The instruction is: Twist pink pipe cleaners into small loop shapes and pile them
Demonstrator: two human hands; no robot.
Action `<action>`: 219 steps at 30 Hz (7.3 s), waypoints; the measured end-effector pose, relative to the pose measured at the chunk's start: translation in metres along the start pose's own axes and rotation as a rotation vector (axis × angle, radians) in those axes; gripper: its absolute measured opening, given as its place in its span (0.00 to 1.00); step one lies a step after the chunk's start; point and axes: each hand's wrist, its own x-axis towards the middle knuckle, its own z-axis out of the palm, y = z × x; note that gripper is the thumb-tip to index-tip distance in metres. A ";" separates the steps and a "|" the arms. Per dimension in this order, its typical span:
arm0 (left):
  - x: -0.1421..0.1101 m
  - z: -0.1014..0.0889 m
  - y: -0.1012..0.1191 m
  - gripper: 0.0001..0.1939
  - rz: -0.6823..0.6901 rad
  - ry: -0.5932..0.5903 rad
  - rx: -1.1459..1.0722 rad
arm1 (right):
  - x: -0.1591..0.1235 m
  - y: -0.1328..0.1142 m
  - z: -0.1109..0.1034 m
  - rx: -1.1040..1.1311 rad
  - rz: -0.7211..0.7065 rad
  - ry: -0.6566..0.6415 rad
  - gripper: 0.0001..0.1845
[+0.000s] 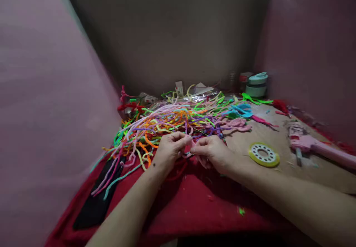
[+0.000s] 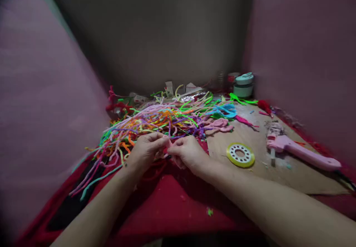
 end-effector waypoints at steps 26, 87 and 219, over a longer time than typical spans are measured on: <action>-0.006 0.004 0.012 0.06 -0.015 -0.145 0.098 | -0.001 -0.001 -0.003 -0.004 0.090 -0.013 0.10; -0.005 0.020 -0.002 0.14 -0.149 -0.085 -0.181 | 0.010 -0.014 -0.011 0.467 -0.092 0.170 0.15; 0.001 -0.002 -0.003 0.12 0.255 0.008 0.520 | 0.009 0.001 -0.014 0.109 -0.106 0.070 0.17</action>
